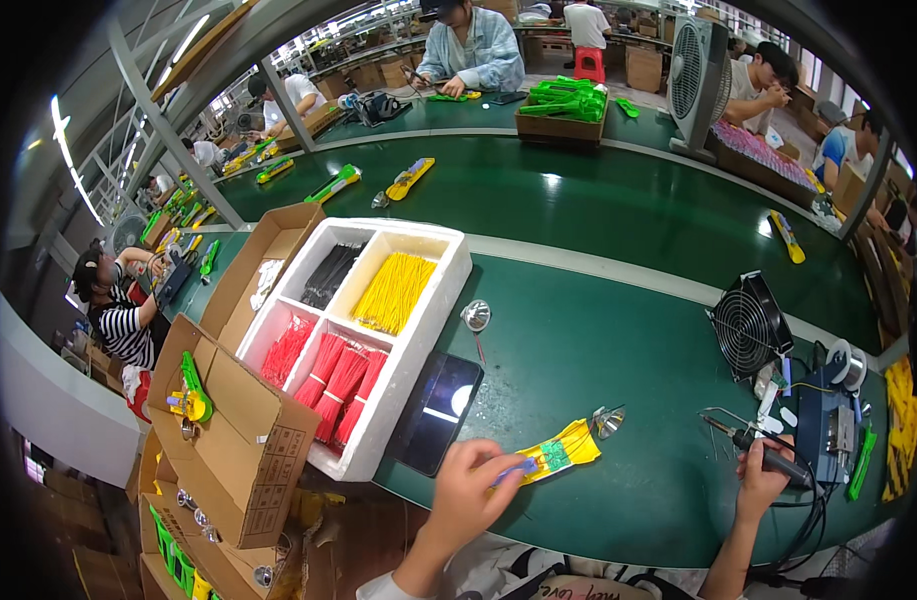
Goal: The person assembles a solar-powered flashlight by soldering internal wiring to a circuit board with a soldering iron, then assembling the circuit board, battery, solar panel, and wiring into the flashlight housing.
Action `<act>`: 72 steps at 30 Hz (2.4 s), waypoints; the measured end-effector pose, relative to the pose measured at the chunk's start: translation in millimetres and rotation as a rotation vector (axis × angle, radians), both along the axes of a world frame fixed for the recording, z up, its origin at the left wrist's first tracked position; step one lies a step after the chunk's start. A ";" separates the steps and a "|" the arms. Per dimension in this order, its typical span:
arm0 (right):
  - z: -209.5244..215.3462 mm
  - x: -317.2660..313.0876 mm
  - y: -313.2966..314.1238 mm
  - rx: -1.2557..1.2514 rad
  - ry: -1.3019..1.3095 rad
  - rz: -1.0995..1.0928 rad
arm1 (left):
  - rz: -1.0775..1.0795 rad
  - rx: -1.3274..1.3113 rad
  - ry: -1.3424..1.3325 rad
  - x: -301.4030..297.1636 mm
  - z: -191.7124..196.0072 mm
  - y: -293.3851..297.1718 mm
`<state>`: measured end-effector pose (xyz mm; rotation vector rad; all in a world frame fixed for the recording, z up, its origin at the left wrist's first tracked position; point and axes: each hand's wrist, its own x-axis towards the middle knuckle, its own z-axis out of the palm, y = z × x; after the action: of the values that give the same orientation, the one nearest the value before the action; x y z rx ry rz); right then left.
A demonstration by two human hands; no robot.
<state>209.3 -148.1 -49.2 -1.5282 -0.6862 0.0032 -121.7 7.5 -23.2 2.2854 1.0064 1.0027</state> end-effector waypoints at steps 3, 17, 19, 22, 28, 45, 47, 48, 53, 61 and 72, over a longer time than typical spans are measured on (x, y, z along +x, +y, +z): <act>-1.1 2.3 1.7 0.009 0.035 -0.012 | -0.098 -0.099 -0.016 -23.8 7.6 -5.2; 42.7 -35.5 6.4 0.029 -0.028 0.174 | -0.138 0.012 -0.166 7.5 0.2 -0.8; 50.9 -44.1 8.1 0.008 -0.043 0.237 | -0.100 -0.007 -0.191 10.7 -6.2 -3.1; 61.3 -58.8 17.7 -0.019 -0.043 0.284 | -0.069 -0.015 -0.191 14.0 -10.2 -3.9; 69.7 -78.8 46.3 -0.095 -0.005 0.569 | -0.094 -0.033 -0.123 17.8 -13.5 0.3; 46.5 -88.0 61.0 -0.202 0.056 0.617 | -0.138 -0.059 -0.035 17.9 -11.5 5.3; 46.5 -87.8 61.7 -0.206 0.057 0.622 | -0.138 -0.057 -0.043 18.3 -12.5 5.0; 46.2 -87.8 61.9 -0.207 0.058 0.632 | -0.139 -0.059 -0.042 18.1 -12.9 5.0; 48.2 -86.6 61.1 -0.184 0.073 0.668 | -0.129 -0.059 -0.049 18.5 -12.9 4.9; 45.7 -87.2 58.7 -0.201 0.048 0.628 | -0.119 -0.057 -0.064 19.2 -13.6 4.9; 47.7 -81.7 57.5 -0.174 0.084 0.697 | -0.099 -0.043 -0.094 20.2 -17.4 4.2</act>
<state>127.6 -90.6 -1.5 -1.3729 -1.1405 0.6621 -101.4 11.7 -40.6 2.2081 0.8600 1.0269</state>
